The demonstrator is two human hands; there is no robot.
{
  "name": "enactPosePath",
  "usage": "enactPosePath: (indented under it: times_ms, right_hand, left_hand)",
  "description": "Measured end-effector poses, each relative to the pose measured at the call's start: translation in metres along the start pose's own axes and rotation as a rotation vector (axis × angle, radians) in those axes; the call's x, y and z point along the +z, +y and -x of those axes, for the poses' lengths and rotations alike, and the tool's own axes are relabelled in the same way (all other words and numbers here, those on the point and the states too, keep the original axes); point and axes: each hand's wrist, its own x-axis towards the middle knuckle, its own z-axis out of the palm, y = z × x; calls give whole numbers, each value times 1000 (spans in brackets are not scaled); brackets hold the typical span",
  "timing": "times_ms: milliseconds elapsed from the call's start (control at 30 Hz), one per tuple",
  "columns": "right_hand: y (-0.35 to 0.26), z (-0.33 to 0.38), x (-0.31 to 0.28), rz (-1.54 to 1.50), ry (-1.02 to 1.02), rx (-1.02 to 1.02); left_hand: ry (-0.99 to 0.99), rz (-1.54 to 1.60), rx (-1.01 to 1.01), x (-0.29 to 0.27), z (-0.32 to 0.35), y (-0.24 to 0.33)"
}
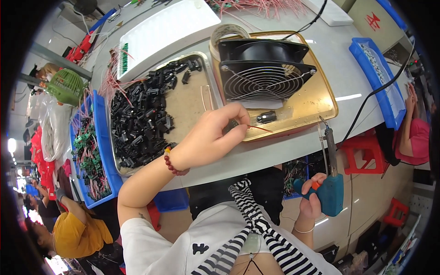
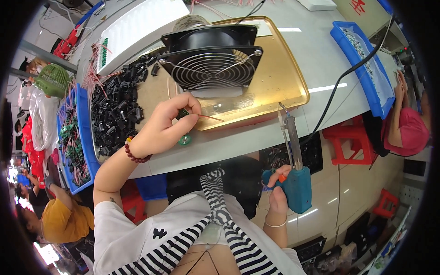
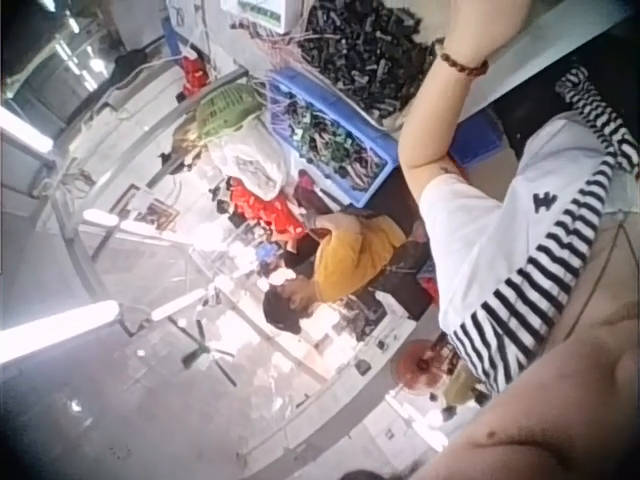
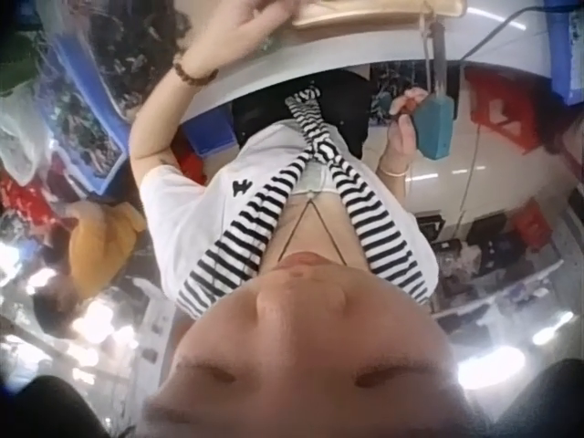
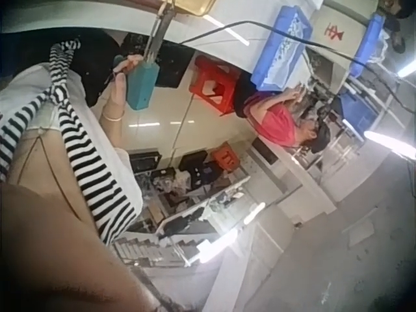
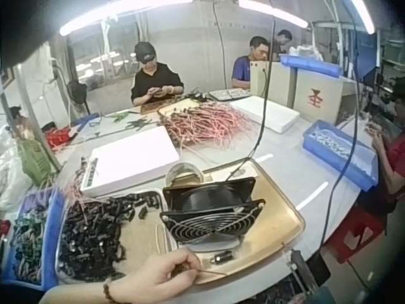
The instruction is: The person takes circuit boards with attached wires and black plastic components, positions them on a metal stand, and solders the wire connections using a soldering iron.
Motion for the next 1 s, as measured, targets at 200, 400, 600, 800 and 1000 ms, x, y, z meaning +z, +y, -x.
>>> enactPosePath:
  times_ms: [200,400,600,800,1000]
  right_hand:
    - [0,-1,-3,33,36,-2]
    - [1,-3,4,35,10,55]
    - [-3,-7,16,26,-11,82]
    - [-3,-7,18,26,-17,79]
    - [-1,-6,15,18,-10,73]
  left_hand:
    - [33,-30,37,8,-7,1]
    - [-6,-46,28,8,-9,-2]
    - [-11,-29,26,5,-8,1]
    - [21,-7,57,6,-6,-2]
    - [-18,-4,-11,5,-6,1]
